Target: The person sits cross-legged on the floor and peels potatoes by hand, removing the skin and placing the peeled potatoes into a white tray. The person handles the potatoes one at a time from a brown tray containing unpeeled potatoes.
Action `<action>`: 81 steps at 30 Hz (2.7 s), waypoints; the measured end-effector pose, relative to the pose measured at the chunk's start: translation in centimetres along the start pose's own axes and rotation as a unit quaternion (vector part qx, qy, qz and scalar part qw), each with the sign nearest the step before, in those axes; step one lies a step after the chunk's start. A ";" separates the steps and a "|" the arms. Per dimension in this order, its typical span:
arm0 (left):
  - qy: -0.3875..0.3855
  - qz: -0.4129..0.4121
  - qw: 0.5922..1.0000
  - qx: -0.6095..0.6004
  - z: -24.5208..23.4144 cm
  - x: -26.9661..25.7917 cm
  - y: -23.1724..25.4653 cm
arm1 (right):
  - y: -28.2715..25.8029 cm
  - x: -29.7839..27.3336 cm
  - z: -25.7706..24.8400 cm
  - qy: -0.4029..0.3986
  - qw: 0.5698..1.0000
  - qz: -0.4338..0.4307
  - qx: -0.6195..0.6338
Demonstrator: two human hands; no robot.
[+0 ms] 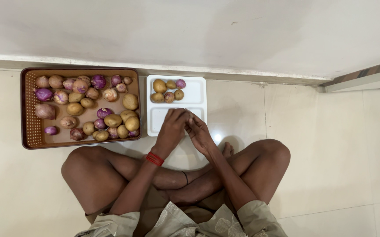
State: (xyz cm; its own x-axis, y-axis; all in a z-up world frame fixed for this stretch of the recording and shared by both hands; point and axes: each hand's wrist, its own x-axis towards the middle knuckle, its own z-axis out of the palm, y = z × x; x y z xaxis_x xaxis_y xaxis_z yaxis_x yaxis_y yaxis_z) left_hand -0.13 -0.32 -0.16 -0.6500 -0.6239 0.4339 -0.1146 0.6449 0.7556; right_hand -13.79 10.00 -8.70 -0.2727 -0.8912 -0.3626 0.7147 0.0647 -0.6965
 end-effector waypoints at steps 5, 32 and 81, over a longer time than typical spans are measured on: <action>0.044 -0.167 0.981 -0.091 0.3 0.3 -2.3 | -0.5 -0.3 1.9 0.005 0.995 -0.049 -0.085; -0.076 -0.511 0.657 -0.549 1.3 -2.0 -7.3 | -2.1 -1.0 3.1 0.102 0.922 -0.155 -0.340; 0.112 -0.242 0.962 -0.063 -7.6 0.1 -4.5 | -2.9 10.1 6.4 0.041 0.775 -0.280 -0.565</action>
State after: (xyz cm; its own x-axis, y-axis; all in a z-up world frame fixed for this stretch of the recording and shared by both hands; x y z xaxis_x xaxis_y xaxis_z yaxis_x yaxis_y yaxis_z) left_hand 6.05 -6.65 0.15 -0.3639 -0.9259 0.1009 -0.2621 0.2057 0.9428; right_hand -14.47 -2.01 -6.41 -0.4102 -0.8929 0.1860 -0.5372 0.0717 -0.8404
